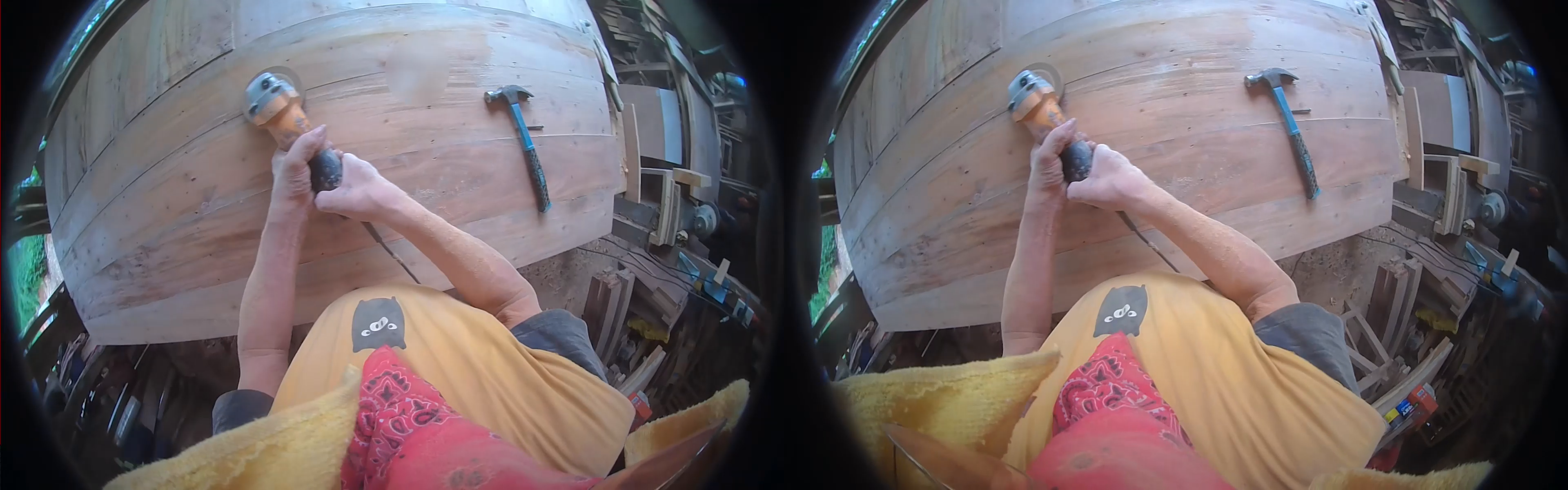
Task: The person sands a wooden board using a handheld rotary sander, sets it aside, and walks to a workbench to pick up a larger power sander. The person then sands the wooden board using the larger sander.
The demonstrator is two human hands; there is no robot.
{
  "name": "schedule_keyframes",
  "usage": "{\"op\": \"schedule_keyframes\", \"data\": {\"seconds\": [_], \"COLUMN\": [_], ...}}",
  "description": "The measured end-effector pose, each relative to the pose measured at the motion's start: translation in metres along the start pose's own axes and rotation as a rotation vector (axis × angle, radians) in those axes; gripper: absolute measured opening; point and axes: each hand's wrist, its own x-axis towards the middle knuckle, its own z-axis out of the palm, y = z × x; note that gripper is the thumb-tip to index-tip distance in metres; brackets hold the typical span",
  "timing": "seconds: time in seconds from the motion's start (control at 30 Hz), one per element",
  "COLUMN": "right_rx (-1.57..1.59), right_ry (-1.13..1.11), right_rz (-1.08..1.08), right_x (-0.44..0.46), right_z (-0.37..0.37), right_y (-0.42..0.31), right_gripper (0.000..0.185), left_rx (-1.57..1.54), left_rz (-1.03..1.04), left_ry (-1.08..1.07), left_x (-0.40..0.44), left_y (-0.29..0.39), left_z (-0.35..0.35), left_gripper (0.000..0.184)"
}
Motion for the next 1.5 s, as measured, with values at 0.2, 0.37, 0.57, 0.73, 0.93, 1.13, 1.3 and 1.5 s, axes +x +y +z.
{"op": "schedule_keyframes", "data": {"seconds": [0.2, 0.37, 0.57, 0.73, 0.93, 1.13, 1.3, 1.5], "right_rx": [0.236, 0.262, 0.322, 0.402, 0.486, 0.467, 0.477, 0.603], "right_ry": [0.205, 0.387, 0.326, 0.323, 0.224, 0.215, 0.267, 0.335], "right_rz": [0.024, 0.083, -0.092, -0.213, -0.248, -0.196, -0.197, -0.291], "right_x": [-0.054, -0.067, -0.03, 0.036, 0.119, 0.163, 0.172, 0.175], "right_z": [-0.045, -0.074, -0.038, 0.043, 0.138, 0.173, 0.168, 0.165], "right_y": [0.04, 0.042, 0.009, -0.036, -0.078, -0.112, -0.111, -0.099], "right_gripper": [0.037, 0.026, 0.028, 0.03, 0.034, 0.034, 0.04, 0.051], "left_rx": [0.072, 0.132, 0.093, 0.087, 0.169, -0.038, -0.104, -0.057], "left_rz": [-0.012, -0.015, 0.008, 0.082, 0.226, 0.168, 0.191, 0.125], "left_ry": [-0.264, -0.397, -0.418, -0.37, -0.286, -0.26, -0.384, -0.466], "left_x": [-0.006, 0.02, 0.04, 0.052, 0.088, 0.114, 0.132, 0.133], "left_y": [-0.037, -0.055, -0.005, 0.071, 0.131, 0.159, 0.15, 0.152], "left_z": [0.075, 0.117, 0.075, -0.008, -0.122, -0.174, -0.177, -0.16], "left_gripper": [0.022, 0.037, 0.031, 0.03, 0.026, 0.031, 0.03, 0.038]}}
